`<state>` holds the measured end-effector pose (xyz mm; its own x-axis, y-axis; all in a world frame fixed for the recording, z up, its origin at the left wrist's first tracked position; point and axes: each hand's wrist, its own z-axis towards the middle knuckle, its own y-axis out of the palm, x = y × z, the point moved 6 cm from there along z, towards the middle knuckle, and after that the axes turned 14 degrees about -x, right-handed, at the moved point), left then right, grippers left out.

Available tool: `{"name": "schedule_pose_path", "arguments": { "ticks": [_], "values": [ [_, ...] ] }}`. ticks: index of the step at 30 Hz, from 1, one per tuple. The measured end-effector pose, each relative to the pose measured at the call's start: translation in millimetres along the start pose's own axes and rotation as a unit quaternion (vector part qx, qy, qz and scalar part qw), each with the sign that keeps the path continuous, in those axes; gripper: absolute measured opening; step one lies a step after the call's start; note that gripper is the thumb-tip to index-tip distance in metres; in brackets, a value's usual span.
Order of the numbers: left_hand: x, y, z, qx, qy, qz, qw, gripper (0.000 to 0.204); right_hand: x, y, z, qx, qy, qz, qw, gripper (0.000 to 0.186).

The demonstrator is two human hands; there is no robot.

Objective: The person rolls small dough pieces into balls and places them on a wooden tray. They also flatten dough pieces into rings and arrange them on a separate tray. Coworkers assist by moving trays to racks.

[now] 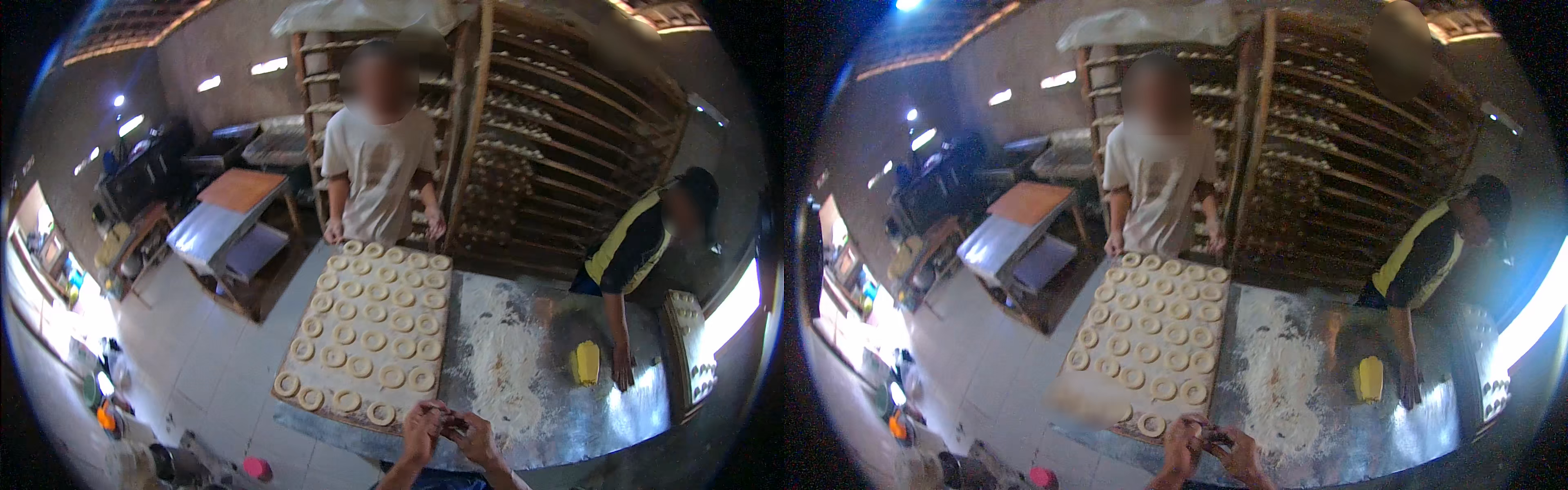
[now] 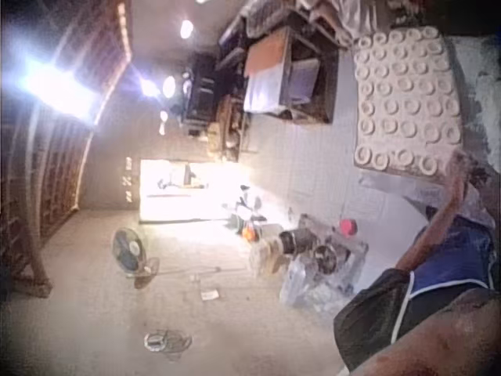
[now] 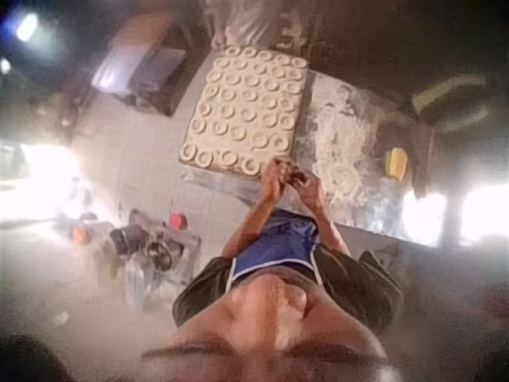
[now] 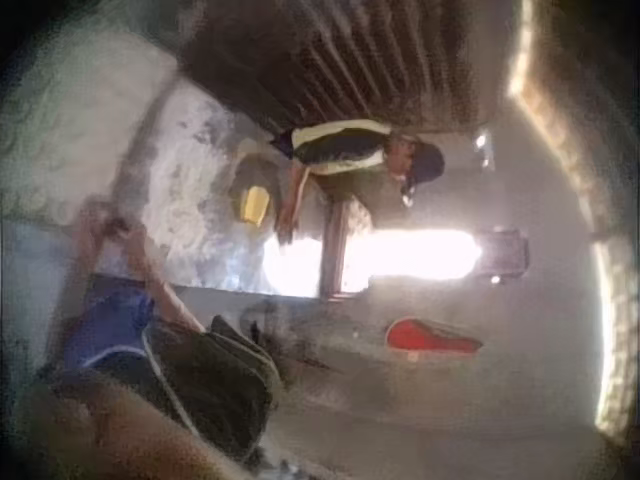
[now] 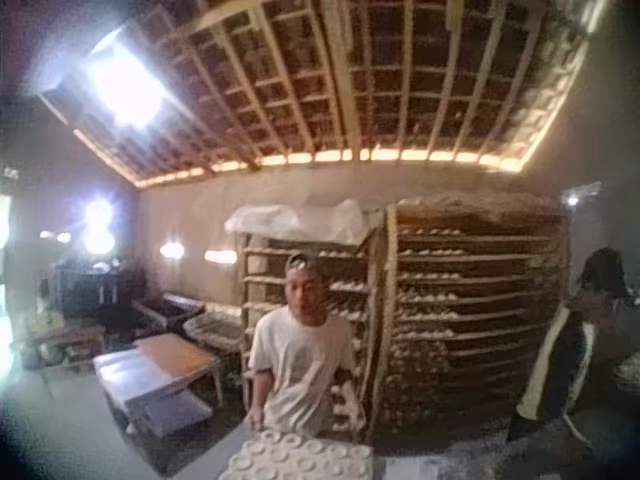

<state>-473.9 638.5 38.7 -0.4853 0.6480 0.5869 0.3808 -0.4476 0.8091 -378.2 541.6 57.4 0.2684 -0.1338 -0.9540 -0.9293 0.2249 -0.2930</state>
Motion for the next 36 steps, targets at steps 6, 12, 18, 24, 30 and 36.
{"name": "schedule_pose_path", "arguments": {
  "ticks": [6,12,18,24,30,36],
  "values": [
    [-92.9,0.6,32.1,-0.062,-0.080,-0.053,0.993,0.009,27.2,-48.0,-45.6,0.237,-0.007,0.038,0.971,0.006],
    [-121.9,21.7,32.0,-0.173,-0.108,0.351,0.914,0.012,48.1,-82.2,-78.9,0.201,-0.004,-0.098,0.975,0.010],
    [-95.8,12.8,7.0,-0.110,0.070,0.612,0.780,0.017,47.7,-140.2,-94.5,0.198,0.034,-0.141,0.969,0.007],
    [-51.8,-52.6,-30.7,0.160,0.114,0.685,0.701,0.020,80.1,-180.1,-107.3,0.175,0.019,-0.222,0.959,0.036],
    [-27.8,-82.6,-54.4,0.276,0.147,0.845,0.434,0.023,162.1,-215.1,-191.7,0.353,0.036,0.074,0.932,0.023],
    [-28.2,-104.5,-56.7,0.381,0.104,0.789,0.471,0.012,202.1,-262.1,-274.0,0.442,0.055,-0.042,0.894,0.025]
  ]
}}
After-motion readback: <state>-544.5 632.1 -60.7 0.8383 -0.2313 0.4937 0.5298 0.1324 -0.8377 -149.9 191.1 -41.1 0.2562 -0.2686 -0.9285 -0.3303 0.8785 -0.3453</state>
